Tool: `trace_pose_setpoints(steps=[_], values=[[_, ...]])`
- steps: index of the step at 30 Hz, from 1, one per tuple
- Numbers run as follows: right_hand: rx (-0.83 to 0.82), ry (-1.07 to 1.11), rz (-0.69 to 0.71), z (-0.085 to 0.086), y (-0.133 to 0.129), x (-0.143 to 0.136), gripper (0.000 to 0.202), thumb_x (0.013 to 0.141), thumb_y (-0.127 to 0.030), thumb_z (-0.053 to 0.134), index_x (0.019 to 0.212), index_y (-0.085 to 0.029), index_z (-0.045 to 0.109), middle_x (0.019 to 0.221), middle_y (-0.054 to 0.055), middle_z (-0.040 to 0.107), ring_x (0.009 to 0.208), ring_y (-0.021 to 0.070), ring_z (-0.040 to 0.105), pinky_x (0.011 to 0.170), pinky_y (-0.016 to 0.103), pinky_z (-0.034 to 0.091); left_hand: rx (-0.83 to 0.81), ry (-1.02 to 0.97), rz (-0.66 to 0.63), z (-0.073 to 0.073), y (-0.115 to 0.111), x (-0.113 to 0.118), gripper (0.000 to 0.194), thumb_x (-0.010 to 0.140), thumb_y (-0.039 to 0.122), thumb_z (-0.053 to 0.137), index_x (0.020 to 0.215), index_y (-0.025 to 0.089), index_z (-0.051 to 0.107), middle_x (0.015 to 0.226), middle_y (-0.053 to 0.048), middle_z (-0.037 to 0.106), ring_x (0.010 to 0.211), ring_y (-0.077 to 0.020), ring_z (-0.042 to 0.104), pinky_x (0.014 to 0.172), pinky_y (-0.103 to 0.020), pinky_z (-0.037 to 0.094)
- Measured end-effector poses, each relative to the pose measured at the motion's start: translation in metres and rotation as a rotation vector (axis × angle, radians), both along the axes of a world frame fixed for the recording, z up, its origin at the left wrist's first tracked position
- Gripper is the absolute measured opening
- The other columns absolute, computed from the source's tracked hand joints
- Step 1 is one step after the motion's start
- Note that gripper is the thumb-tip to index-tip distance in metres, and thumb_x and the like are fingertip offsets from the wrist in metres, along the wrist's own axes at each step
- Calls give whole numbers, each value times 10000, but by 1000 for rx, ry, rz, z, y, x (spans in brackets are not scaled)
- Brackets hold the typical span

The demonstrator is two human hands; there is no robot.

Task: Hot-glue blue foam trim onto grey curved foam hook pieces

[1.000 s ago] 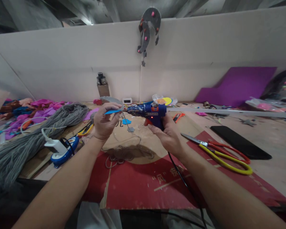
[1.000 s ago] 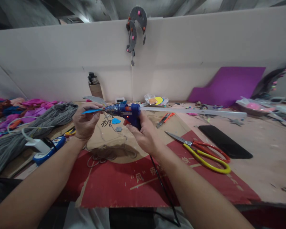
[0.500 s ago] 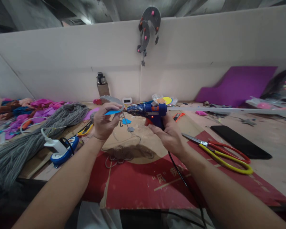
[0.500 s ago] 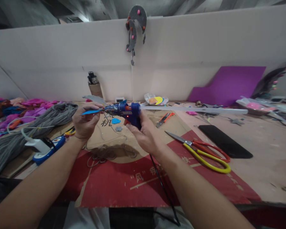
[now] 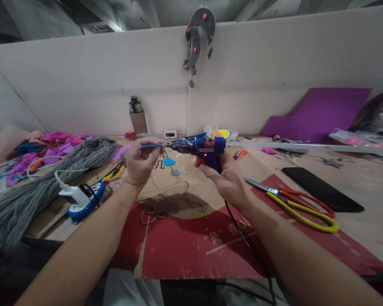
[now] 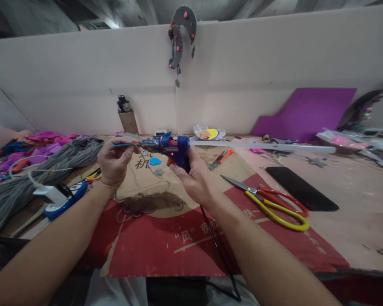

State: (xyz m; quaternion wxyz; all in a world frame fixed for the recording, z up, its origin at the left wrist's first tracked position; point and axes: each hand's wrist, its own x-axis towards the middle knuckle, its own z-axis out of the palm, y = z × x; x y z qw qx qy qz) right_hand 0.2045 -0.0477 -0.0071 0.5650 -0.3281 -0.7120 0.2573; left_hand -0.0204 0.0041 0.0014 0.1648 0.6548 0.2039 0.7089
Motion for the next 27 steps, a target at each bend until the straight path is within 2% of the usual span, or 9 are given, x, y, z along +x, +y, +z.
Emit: trace_pose_setpoints(steps=[5, 12, 17, 22, 27], values=[[9, 6, -27, -1, 2, 1, 351, 893, -310, 560, 1231, -244, 488, 1031, 58, 637, 897, 208, 594, 871, 432, 500, -264, -79, -16, -1, 0, 5, 172, 756, 306, 749, 806, 165, 663, 649, -8, 666, 564, -118, 625, 578, -249, 520], [41, -25, -79, -6, 5, 0, 283, 894, -294, 559, 1170, -250, 517, 1013, 47, 614, 885, 202, 578, 878, 424, 483, -554, -212, -207, 3, -3, 14, 236, 650, 274, 789, 724, 152, 601, 616, 11, 623, 468, -89, 569, 453, -203, 442], [24, -74, -152, -8, 6, 0, 332, 871, -295, 590, 1192, -254, 518, 1001, 52, 643, 870, 214, 601, 864, 436, 487, -596, -219, -230, 4, -4, 17, 218, 668, 260, 777, 724, 140, 604, 649, -2, 639, 450, -71, 545, 421, -190, 416], [3, -109, -163, -9, 8, 1, 387, 869, -317, 592, 1244, -262, 513, 1046, 74, 657, 925, 247, 623, 884, 469, 496, -616, -214, -211, 2, -4, 16, 215, 670, 260, 777, 728, 142, 607, 656, -9, 649, 466, -78, 557, 430, -193, 427], [0, -100, -160, -9, 8, 1, 365, 876, -317, 581, 1233, -272, 519, 1004, 65, 660, 889, 241, 625, 876, 477, 498, -610, -209, -222, 4, -5, 17, 215, 660, 258, 780, 718, 142, 608, 630, 2, 625, 456, -79, 553, 427, -198, 428]])
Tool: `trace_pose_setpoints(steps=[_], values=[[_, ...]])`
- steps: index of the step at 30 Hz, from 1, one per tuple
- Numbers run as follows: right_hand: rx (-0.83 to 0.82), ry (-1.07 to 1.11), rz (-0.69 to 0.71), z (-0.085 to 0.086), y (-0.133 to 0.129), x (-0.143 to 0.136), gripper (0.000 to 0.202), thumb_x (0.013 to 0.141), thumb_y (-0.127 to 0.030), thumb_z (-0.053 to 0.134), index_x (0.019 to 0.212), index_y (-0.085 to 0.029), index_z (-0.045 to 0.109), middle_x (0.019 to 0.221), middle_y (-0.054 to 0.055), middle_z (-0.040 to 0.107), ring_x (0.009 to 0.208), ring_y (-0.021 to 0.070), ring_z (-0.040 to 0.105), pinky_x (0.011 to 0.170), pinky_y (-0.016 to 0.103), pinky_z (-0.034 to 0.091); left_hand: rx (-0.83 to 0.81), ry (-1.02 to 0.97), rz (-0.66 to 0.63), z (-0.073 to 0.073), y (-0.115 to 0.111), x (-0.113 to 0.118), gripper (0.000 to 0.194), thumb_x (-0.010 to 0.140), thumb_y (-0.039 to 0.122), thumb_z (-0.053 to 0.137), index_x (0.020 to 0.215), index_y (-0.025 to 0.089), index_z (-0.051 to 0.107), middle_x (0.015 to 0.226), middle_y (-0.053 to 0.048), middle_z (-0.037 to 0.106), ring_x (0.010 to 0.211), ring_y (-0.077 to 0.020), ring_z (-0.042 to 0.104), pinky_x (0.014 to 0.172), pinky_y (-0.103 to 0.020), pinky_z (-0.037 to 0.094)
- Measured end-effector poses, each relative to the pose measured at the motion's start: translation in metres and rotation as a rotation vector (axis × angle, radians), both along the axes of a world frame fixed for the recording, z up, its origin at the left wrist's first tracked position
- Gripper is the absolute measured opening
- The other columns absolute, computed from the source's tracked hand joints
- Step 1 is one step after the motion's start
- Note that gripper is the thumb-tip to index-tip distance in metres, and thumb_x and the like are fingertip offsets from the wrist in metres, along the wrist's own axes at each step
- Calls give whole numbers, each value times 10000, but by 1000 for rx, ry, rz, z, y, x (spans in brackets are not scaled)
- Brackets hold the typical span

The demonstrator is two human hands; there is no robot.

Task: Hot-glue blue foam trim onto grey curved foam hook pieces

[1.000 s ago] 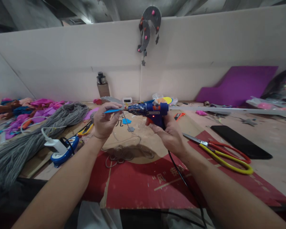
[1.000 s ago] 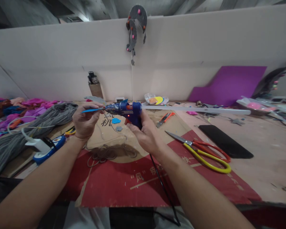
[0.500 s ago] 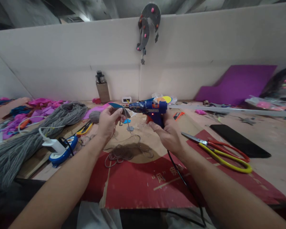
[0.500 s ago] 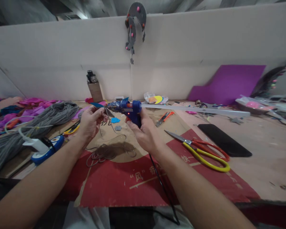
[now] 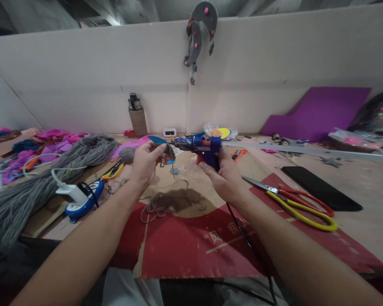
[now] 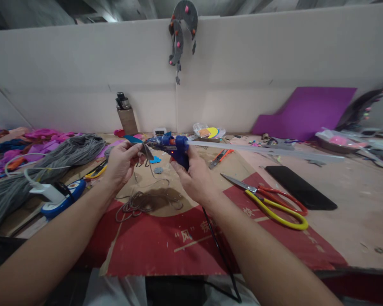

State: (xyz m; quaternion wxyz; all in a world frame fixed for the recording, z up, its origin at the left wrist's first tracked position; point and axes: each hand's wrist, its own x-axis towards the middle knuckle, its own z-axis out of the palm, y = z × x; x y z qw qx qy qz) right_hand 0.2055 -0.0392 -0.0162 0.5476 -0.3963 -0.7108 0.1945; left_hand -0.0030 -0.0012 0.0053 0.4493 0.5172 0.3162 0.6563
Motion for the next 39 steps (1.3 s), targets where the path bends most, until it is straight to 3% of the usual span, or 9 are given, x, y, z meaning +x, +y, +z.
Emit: trace_pose_setpoints(steps=[21, 27, 31, 34, 37, 39], values=[[14, 74, 86, 3, -2, 0, 263, 886, -281, 558, 1141, -263, 498, 952, 22, 625, 833, 189, 578, 811, 397, 487, 107, 31, -3, 2, 2, -2, 239, 642, 284, 798, 742, 156, 624, 660, -13, 668, 492, -100, 593, 488, -230, 503], [-14, 144, 124, 10, -6, -2, 230, 850, -273, 585, 1066, -252, 511, 912, 15, 636, 779, 175, 576, 745, 364, 487, 69, -11, 7, 3, 3, -3, 268, 604, 285, 817, 733, 163, 617, 644, 1, 655, 479, -94, 580, 471, -219, 491], [-168, 255, 148, 14, 0, 3, 239, 836, -309, 592, 1043, -253, 486, 837, 0, 638, 586, 126, 506, 522, 280, 437, 39, -36, 6, 4, 5, -4, 250, 607, 265, 809, 725, 153, 620, 628, 11, 636, 472, -82, 569, 466, -204, 476], [-387, 270, 32, 9, 20, 12, 203, 832, -324, 585, 980, -239, 474, 638, -40, 555, 459, 109, 433, 392, 235, 343, 22, -26, -1, 2, 6, -5, 233, 620, 258, 800, 735, 155, 626, 615, 15, 626, 465, -86, 563, 471, -214, 477], [-616, 1, -155, 0, 43, 25, 108, 839, -299, 566, 842, -202, 520, 565, -17, 538, 469, 134, 512, 423, 262, 425, 26, 20, 7, -2, 6, -5, 208, 655, 254, 783, 754, 157, 628, 610, 13, 625, 478, -96, 576, 486, -221, 481], [-678, -193, -271, -4, 52, 35, 142, 810, -288, 603, 734, -192, 532, 557, 28, 571, 520, 177, 581, 497, 311, 482, 36, 77, 25, -5, 6, -5, 197, 678, 259, 769, 770, 158, 628, 614, 6, 632, 497, -107, 591, 492, -223, 482]])
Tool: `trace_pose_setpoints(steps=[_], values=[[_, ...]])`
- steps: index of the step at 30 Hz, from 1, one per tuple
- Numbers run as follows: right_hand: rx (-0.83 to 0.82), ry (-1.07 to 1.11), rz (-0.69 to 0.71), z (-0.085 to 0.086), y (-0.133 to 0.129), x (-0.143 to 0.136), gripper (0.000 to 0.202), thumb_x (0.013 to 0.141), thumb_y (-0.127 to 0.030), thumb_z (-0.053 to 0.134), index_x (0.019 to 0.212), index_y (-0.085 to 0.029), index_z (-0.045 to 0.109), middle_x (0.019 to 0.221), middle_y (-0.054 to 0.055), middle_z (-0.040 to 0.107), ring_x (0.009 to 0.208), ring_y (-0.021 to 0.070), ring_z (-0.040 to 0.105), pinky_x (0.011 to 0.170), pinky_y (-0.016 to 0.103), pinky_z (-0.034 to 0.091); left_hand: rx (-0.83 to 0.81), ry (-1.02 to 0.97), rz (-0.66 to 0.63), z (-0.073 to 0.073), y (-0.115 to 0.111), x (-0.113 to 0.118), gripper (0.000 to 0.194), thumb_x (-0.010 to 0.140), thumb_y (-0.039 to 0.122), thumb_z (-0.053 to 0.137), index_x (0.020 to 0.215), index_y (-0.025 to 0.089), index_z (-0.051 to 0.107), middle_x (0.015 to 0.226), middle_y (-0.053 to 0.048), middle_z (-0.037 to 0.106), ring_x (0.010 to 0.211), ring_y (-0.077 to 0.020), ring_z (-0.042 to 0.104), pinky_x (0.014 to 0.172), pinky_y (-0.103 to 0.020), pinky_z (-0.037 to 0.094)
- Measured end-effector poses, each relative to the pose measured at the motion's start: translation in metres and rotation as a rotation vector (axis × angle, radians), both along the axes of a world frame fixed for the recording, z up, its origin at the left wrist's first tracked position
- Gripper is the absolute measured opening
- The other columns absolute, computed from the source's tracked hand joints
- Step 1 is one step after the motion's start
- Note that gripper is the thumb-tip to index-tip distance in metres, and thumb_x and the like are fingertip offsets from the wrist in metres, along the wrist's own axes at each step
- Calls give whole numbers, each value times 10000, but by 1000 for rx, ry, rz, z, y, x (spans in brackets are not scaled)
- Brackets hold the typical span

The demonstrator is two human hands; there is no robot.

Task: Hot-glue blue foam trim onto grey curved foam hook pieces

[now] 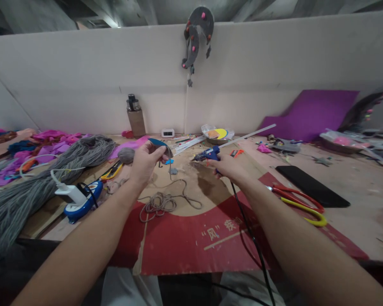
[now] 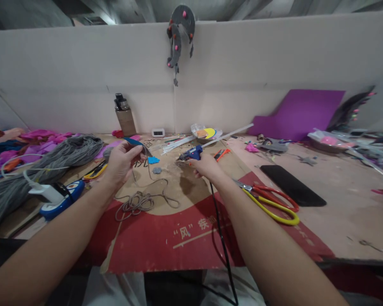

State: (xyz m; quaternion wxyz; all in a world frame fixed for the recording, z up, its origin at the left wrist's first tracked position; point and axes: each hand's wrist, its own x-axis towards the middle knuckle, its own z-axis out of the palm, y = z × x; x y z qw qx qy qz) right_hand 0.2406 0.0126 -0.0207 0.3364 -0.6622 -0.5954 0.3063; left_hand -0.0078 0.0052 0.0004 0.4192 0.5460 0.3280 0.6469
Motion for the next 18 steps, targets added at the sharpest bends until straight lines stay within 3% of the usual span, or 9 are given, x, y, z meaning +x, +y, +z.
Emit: trace_pose_setpoints(steps=[3, 6, 7, 9, 11, 13, 16, 18], values=[[50, -177, -73, 1, -1, 10, 254, 750, -279, 671, 590, -208, 487, 611, 103, 602, 731, 282, 654, 688, 408, 507, 16, 106, 60, -2, -2, 1, 181, 718, 279, 736, 784, 160, 618, 622, 0, 641, 514, -119, 603, 509, -234, 490], [351, -322, -166, 10, -14, -1, 211, 787, -279, 615, 627, -207, 496, 801, 142, 634, 977, 315, 618, 885, 461, 448, 44, 224, 156, -1, -6, 3, 146, 749, 276, 692, 780, 163, 604, 639, 1, 647, 522, -120, 600, 524, -239, 488], [462, -278, -144, 13, -19, -11, 145, 809, -279, 583, 703, -203, 520, 868, 133, 638, 1000, 293, 603, 905, 453, 440, 58, 268, 190, 0, -8, 3, 133, 754, 271, 680, 774, 163, 605, 651, -2, 650, 529, -121, 600, 529, -240, 484], [536, 4, 47, 18, -30, -38, 144, 834, -342, 560, 851, -206, 517, 928, 96, 633, 947, 234, 603, 868, 407, 467, 102, 366, 259, 1, -11, 4, 117, 761, 271, 662, 776, 163, 620, 688, -13, 660, 567, -128, 607, 554, -247, 479], [447, 336, 197, 19, -37, -68, 270, 774, -366, 632, 918, -222, 455, 972, 68, 621, 932, 200, 613, 846, 373, 483, 158, 470, 331, 1, -13, 4, 120, 767, 280, 652, 793, 163, 645, 726, -25, 665, 620, -138, 609, 586, -254, 472], [257, 604, 286, 19, -39, -92, 391, 709, -319, 691, 947, -241, 391, 938, 30, 626, 871, 170, 633, 807, 343, 493, 209, 541, 388, 1, -15, 3, 130, 770, 288, 648, 812, 166, 658, 749, -28, 664, 665, -145, 604, 614, -258, 463], [86, 770, 373, 17, -38, -106, 396, 714, -297, 675, 966, -247, 374, 790, -40, 591, 681, 133, 614, 705, 318, 489, 223, 543, 385, 2, -15, 1, 123, 774, 284, 639, 815, 170, 651, 745, -18, 656, 683, -143, 596, 624, -252, 451], [145, 763, 380, 16, -35, -102, 293, 743, -302, 644, 930, -237, 428, 728, -66, 529, 595, 105, 535, 615, 282, 456, 191, 488, 329, 3, -14, 1, 110, 773, 274, 638, 811, 171, 640, 722, -8, 648, 655, -134, 589, 605, -243, 442]])
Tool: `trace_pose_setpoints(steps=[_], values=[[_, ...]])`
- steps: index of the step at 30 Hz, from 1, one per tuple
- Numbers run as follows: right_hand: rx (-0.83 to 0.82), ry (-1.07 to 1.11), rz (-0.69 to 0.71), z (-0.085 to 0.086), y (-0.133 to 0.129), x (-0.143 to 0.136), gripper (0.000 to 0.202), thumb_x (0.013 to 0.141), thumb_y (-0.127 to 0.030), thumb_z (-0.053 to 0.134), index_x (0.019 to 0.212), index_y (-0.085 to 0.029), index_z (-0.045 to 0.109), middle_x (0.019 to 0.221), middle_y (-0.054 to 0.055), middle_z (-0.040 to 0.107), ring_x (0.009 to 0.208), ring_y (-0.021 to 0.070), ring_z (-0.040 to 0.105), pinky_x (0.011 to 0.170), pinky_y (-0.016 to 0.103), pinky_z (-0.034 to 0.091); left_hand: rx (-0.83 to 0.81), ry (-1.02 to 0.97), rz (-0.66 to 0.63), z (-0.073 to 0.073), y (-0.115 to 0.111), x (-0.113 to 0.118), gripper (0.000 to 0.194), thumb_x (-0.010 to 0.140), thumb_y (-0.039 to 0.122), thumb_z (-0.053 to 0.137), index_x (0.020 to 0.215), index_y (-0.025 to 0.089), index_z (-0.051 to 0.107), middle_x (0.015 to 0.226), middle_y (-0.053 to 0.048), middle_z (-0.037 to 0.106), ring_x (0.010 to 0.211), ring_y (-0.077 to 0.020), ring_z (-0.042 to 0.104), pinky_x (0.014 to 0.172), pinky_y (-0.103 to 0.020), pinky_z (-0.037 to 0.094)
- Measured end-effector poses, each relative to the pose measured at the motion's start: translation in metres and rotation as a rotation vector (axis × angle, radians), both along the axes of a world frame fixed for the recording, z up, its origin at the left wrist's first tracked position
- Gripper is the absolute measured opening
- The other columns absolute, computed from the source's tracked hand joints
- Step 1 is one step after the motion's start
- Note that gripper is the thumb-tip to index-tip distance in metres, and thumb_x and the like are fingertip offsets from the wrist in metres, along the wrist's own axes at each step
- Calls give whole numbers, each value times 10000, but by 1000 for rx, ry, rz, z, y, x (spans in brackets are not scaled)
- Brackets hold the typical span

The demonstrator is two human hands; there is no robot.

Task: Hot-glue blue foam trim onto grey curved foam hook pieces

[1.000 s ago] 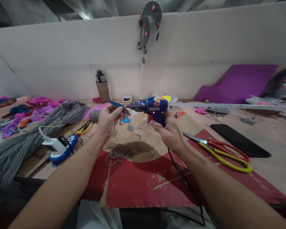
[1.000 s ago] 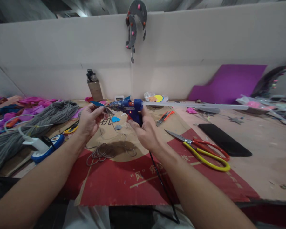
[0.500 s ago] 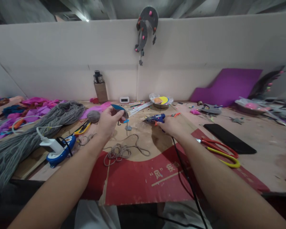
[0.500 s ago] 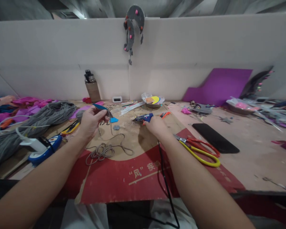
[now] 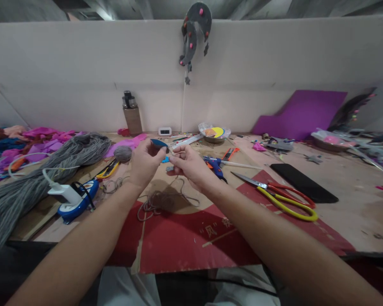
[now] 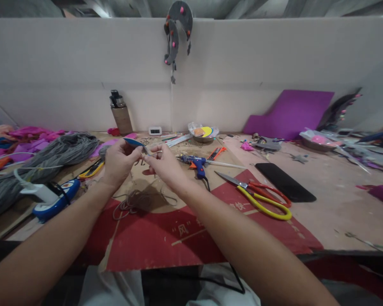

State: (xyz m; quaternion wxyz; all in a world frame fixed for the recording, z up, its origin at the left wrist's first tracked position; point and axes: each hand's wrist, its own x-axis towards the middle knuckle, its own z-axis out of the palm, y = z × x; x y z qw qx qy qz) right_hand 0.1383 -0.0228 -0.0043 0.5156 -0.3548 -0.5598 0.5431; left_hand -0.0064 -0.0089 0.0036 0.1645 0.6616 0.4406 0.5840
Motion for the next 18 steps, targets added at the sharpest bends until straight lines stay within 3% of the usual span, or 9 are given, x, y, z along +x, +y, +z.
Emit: trace_pose_setpoints(steps=[3, 7, 12, 18], values=[[209, -100, -136, 0, 4, 13, 99, 785, -270, 598, 826, -205, 537, 706, -53, 496, 594, 88, 441, 575, 252, 388, -97, -111, -127, 0, 2, 2, 89, 764, 254, 653, 787, 173, 623, 650, 9, 621, 569, -115, 560, 542, -232, 418], [402, -223, -285, 0, 6, 25, 53, 803, -234, 608, 786, -184, 605, 707, -31, 540, 641, 95, 438, 618, 265, 358, -279, -300, -307, -2, 6, 6, 121, 720, 240, 704, 756, 164, 617, 617, 13, 599, 498, -90, 526, 484, -220, 390], [414, -202, -313, 0, 3, 28, 63, 802, -243, 644, 780, -185, 654, 627, -47, 502, 600, 93, 414, 575, 256, 330, -409, -473, -430, 0, 3, 10, 165, 660, 222, 748, 718, 146, 615, 608, 11, 588, 479, -69, 514, 468, -201, 381], [372, -127, -245, 2, -3, 24, 99, 797, -252, 658, 833, -189, 724, 594, -50, 536, 549, 83, 392, 529, 246, 302, -451, -555, -500, 4, -1, 13, 164, 636, 188, 757, 698, 140, 613, 582, 17, 583, 453, -57, 502, 457, -189, 394]])
